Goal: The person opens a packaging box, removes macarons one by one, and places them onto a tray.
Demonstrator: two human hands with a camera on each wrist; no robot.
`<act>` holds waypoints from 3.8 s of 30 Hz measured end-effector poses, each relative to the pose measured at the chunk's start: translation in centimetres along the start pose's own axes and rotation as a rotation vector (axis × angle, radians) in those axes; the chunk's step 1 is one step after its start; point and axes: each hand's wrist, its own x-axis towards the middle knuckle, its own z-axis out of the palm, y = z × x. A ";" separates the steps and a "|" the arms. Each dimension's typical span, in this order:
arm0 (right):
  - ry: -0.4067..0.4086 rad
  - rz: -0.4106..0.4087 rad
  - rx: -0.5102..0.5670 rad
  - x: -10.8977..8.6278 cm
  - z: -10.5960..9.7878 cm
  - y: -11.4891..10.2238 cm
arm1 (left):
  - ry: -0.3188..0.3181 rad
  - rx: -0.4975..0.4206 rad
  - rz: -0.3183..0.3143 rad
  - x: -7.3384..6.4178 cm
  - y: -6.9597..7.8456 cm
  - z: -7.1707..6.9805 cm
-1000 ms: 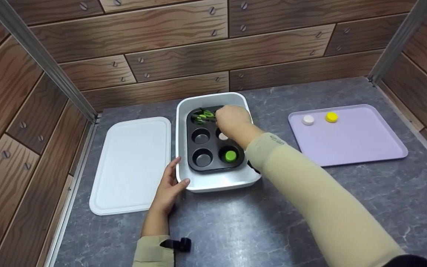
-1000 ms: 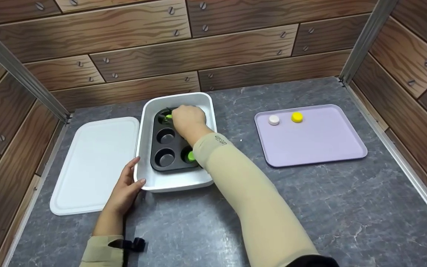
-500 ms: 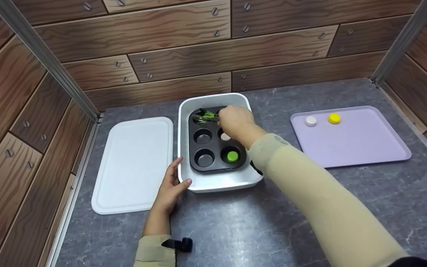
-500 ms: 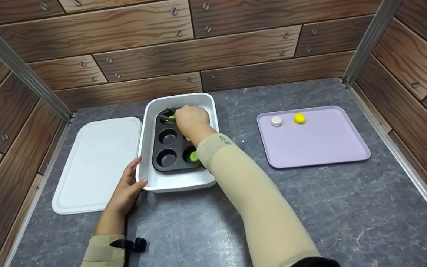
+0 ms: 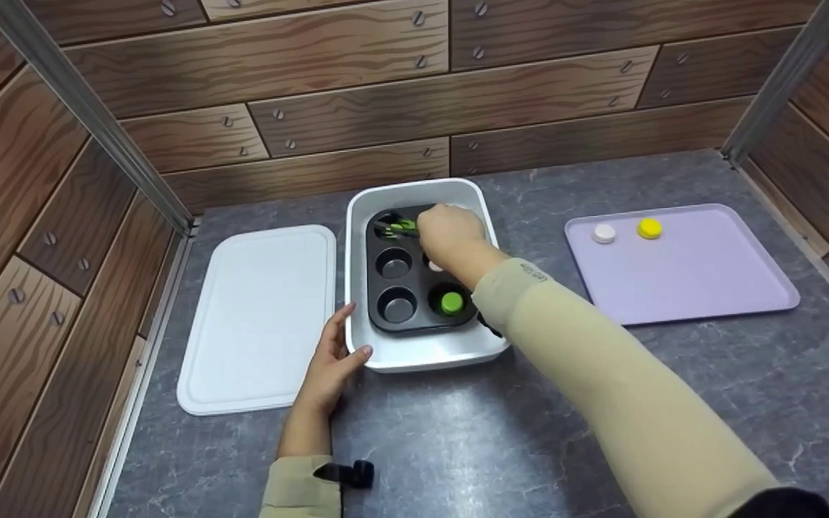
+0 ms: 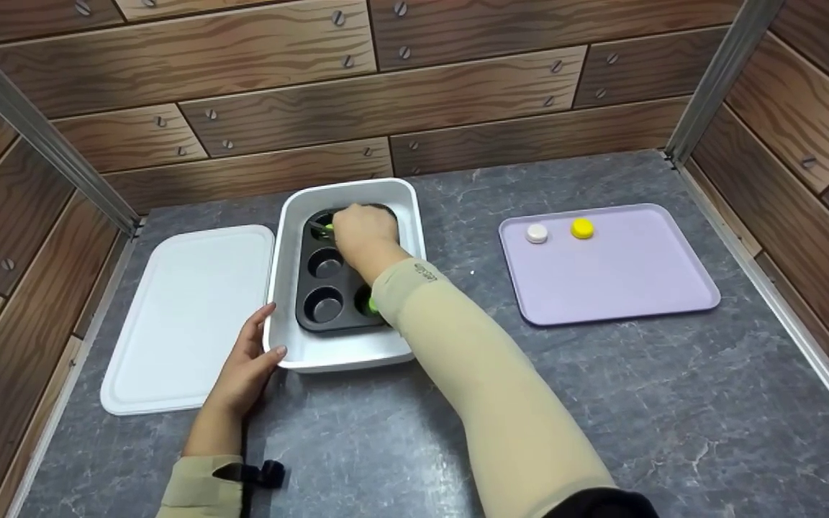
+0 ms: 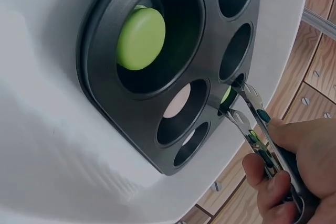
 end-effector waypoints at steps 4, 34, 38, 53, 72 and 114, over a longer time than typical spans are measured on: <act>0.014 0.008 0.020 0.0 0.5 0.0 | -0.006 -0.004 0.005 0.0 0.0 0.1; 0.147 -0.020 0.109 -2.9 -0.8 4.5 | 0.006 0.005 -0.001 0.0 0.1 -0.2; 0.167 -0.019 0.124 -3.7 -1.0 5.5 | 0.004 -0.017 0.008 -0.1 0.1 -0.2; 0.198 -0.015 0.125 -6.0 -1.7 8.4 | 0.029 0.000 -0.027 0.0 0.2 0.1; 0.263 0.073 0.099 -9.4 -3.4 16.0 | 0.009 -0.005 -0.008 -0.1 0.1 0.2; 0.213 0.482 0.180 -18.4 -1.8 34.1 | 0.017 -0.030 -0.024 -0.4 0.1 0.0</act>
